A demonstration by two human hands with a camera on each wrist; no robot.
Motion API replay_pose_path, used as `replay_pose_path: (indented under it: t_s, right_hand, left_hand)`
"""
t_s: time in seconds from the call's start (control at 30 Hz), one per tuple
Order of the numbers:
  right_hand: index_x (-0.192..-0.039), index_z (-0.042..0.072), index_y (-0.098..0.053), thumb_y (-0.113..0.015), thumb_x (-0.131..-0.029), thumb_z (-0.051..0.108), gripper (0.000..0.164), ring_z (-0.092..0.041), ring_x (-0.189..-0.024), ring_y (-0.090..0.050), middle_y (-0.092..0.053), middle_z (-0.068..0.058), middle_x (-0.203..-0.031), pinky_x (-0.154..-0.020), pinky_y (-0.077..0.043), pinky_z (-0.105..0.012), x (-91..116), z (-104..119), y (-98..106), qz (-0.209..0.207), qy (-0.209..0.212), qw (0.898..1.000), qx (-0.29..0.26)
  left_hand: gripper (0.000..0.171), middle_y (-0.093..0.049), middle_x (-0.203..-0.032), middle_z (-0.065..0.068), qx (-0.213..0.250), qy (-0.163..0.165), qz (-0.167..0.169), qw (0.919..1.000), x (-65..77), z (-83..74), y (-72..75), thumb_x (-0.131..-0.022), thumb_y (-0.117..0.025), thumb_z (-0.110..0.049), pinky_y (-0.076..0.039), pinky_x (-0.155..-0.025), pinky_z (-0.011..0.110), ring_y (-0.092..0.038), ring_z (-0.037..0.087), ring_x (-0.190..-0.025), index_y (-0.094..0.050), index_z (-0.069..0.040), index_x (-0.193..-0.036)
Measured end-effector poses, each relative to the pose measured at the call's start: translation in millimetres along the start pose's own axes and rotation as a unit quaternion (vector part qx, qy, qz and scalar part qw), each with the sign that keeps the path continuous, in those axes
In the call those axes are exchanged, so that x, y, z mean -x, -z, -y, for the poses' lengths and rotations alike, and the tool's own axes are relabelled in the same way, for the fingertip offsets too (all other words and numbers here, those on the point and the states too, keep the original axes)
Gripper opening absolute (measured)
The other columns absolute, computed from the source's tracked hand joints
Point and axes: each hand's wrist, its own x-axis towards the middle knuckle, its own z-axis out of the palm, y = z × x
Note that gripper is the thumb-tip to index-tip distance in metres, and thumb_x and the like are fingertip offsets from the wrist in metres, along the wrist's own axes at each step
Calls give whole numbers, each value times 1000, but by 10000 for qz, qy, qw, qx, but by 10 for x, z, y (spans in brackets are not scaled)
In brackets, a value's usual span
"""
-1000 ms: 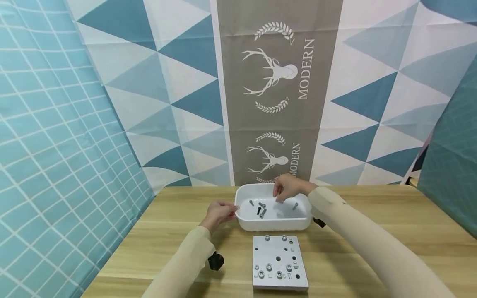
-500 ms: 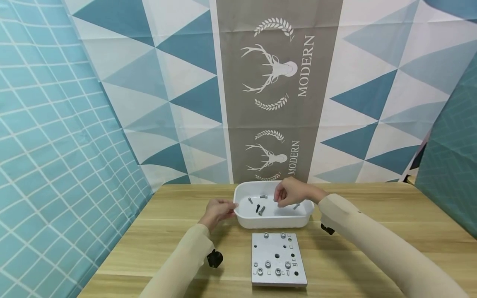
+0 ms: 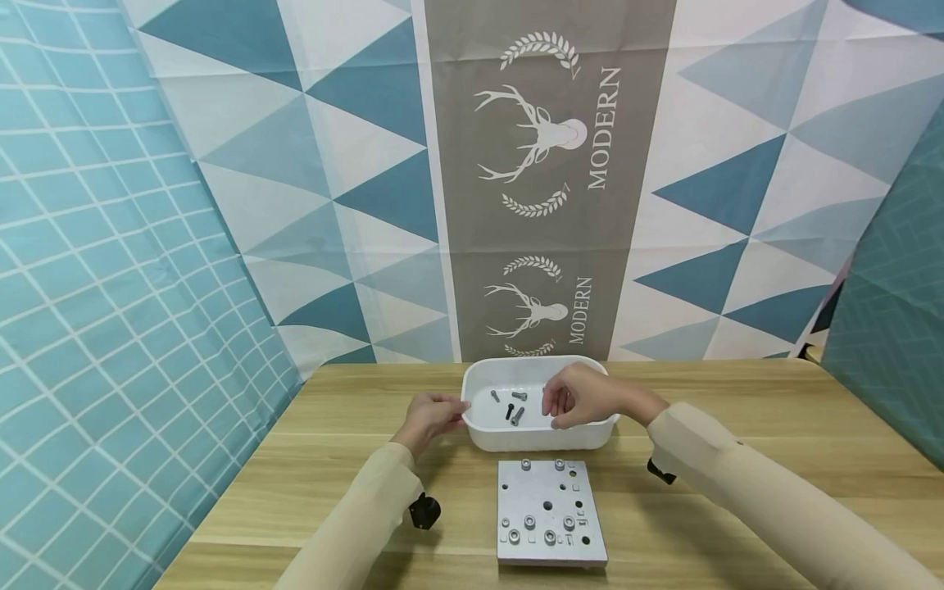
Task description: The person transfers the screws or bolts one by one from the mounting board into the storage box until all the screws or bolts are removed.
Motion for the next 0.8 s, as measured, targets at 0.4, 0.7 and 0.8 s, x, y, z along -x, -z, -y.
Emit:
replay_pose_path:
  t_s: [0.4,0.7,0.8]
  right_hand:
    - [-87,5,-71,-74,-79,4,8,5,-68,-57,-69,1,-78,-64,-57,-16,127,265,-138,252,193,9994,-159]
    - [-85,9,-72,-75,-80,5,6,8,-69,-58,-72,3,-79,-66,-58,-16,199,422,-239,500,416,9976,-219]
    - [-86,8,-72,-74,-81,5,6,9,-69,-58,-72,2,-79,-65,-57,-15,225,463,-260,556,452,9970,-292]
  left_hand:
    - [26,-65,-88,10,15,28,9,10000,4,-6,0,-89,-70,-10,-61,-69,22,-65,11,-69,-65,8,-108]
    - [26,-65,-87,11,99,39,-1,9999,8,1,1,-89,-70,-8,-61,-66,20,-63,10,-68,-64,8,-109]
    - [27,-65,-87,11,121,52,-11,9999,9,-1,3,-89,-70,-8,-61,-68,22,-64,11,-68,-64,8,-109]
